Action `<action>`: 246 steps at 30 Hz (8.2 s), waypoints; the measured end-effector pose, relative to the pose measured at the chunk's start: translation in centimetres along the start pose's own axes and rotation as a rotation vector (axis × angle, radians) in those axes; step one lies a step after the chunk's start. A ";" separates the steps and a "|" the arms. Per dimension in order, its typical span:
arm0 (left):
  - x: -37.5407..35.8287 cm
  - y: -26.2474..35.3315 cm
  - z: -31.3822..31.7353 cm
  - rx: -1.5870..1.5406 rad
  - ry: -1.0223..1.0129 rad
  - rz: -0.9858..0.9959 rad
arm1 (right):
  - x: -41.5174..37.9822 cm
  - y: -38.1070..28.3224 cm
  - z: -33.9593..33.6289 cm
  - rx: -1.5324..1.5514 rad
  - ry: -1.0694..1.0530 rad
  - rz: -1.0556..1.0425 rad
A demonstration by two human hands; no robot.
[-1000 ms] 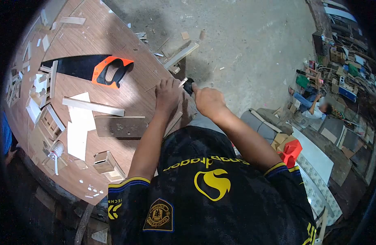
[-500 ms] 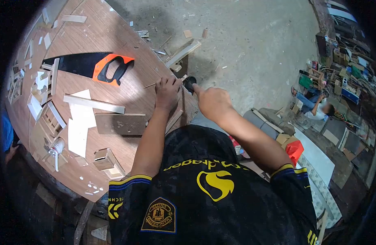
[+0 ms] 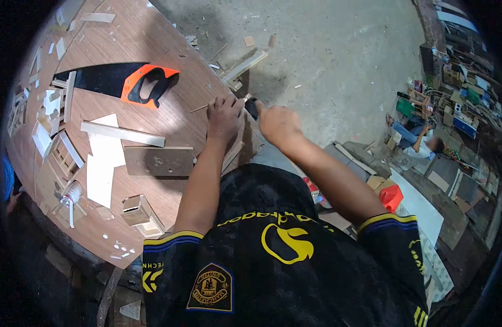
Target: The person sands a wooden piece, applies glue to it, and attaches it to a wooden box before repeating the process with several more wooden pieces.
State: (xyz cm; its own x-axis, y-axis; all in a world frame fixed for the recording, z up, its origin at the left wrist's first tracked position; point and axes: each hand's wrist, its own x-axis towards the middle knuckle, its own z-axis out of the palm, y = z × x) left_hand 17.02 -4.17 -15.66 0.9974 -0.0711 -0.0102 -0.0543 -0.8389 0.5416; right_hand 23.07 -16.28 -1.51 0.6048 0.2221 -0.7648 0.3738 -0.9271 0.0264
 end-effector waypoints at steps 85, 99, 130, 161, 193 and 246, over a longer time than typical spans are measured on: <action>-16.1 -12.5 -14.1 -0.348 0.575 -1.161 | -3.4 3.5 13.6 0.536 0.224 -0.381; -21.7 -7.3 -7.8 -0.105 0.548 -1.016 | -2.2 1.0 11.6 0.651 0.230 -0.527; -13.5 8.8 -14.7 -1.427 -0.407 -0.607 | -11.0 3.8 5.1 0.655 0.975 -0.479; -12.8 23.7 -11.5 -0.514 -0.148 0.068 | -25.9 13.5 12.6 0.863 1.173 -0.382; -14.6 20.7 -16.3 -0.705 -0.270 -0.080 | -25.1 12.2 7.6 0.472 0.804 -0.744; -12.7 20.7 -16.5 -0.940 -0.188 -0.176 | -20.2 11.7 6.7 0.902 0.891 -0.431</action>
State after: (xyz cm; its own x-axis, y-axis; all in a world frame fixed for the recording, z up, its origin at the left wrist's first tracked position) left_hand 3.96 -11.71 9.53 0.9594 -0.1399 -0.2449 0.2358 -0.0789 0.9686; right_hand 10.47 -33.63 9.92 0.9350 0.3451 0.0821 0.2665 -0.5307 -0.8046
